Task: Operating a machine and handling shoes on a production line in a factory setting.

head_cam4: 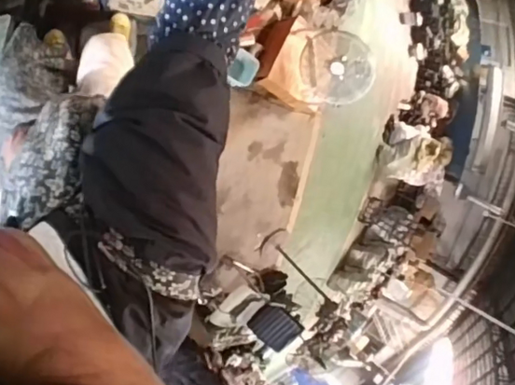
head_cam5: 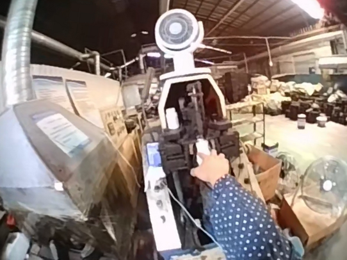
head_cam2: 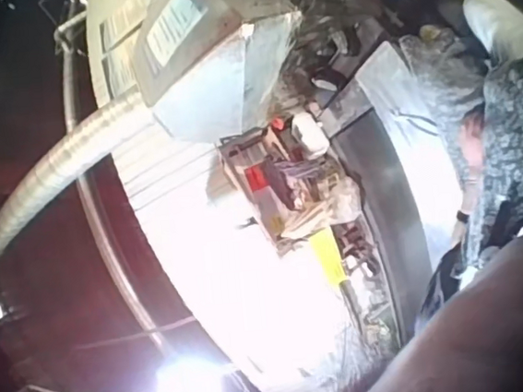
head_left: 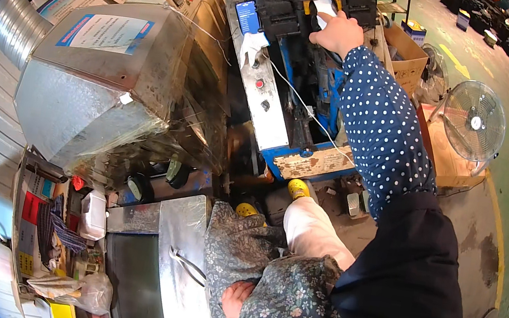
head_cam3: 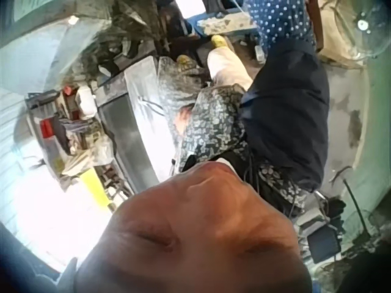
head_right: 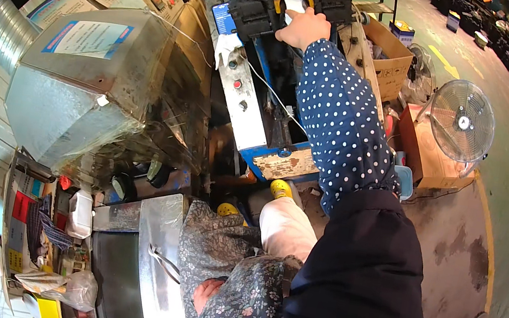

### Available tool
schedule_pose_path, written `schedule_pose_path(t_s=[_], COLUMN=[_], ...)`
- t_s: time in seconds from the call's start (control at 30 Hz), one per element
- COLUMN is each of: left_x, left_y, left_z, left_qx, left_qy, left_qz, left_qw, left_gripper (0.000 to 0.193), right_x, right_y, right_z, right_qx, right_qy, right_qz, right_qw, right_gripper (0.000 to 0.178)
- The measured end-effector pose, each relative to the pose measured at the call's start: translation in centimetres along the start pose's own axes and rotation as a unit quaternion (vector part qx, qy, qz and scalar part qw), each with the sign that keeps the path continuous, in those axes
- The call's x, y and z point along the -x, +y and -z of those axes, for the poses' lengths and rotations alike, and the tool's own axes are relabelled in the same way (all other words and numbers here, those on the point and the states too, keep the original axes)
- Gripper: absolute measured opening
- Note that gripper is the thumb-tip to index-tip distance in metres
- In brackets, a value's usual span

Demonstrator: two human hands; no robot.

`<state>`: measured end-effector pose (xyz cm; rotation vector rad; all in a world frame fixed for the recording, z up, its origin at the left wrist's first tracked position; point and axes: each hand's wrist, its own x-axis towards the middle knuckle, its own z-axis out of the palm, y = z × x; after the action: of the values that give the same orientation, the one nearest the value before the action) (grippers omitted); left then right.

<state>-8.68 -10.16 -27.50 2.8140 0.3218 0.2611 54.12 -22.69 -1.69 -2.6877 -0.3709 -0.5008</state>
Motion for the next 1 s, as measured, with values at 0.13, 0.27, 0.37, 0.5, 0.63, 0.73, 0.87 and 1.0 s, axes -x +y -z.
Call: schedule_pose_path(t_s=[0.13,0.27,0.37,0.5,0.63,0.73,0.87,1.0], left_x=[0.1,-0.1,0.3,0.4,0.5,0.6,0.9,0.5], left_y=[0.1,0.2,0.0,0.1,0.4,0.4,0.1,0.3], left_z=[0.0,0.0,-0.3,-0.1,-0.1,-0.2,-0.7,-0.1], left_qx=[-0.017,-0.024,-0.028,-0.044,-0.034,-0.036,-0.026,-0.030], left_qy=[0.020,0.026,0.033,0.027,0.034,0.036,0.027,0.019], left_qz=[-0.013,-0.022,-0.011,-0.008,-0.006,-0.003,0.004,0.002], left_qw=[1.000,0.999,0.999,0.999,0.999,0.999,0.999,0.999], left_gripper=[0.032,0.030,0.029,0.027,0.027,0.026,0.027,0.027], right_x=[-0.2,0.1,0.2,-0.5,-2.0,-2.0,-2.1,-2.2], right_y=[-0.7,-0.2,-0.3,-0.9,-1.2,-1.1,-0.9,-0.8], right_z=[0.0,0.2,0.7,2.1,3.7,3.6,3.4,3.4], right_qx=[-0.005,-0.015,-0.015,-0.006,-0.012,-0.013,-0.025,-0.025], right_qy=[0.008,0.015,0.009,0.003,-0.028,-0.036,-0.009,-0.013], right_qz=[0.010,0.010,0.012,0.007,0.027,0.031,0.037,0.040], right_qw=[1.000,1.000,1.000,1.000,0.999,0.999,0.999,0.999], right_gripper=[0.073,0.072,0.073,0.071,0.071,0.072,0.073,0.074])
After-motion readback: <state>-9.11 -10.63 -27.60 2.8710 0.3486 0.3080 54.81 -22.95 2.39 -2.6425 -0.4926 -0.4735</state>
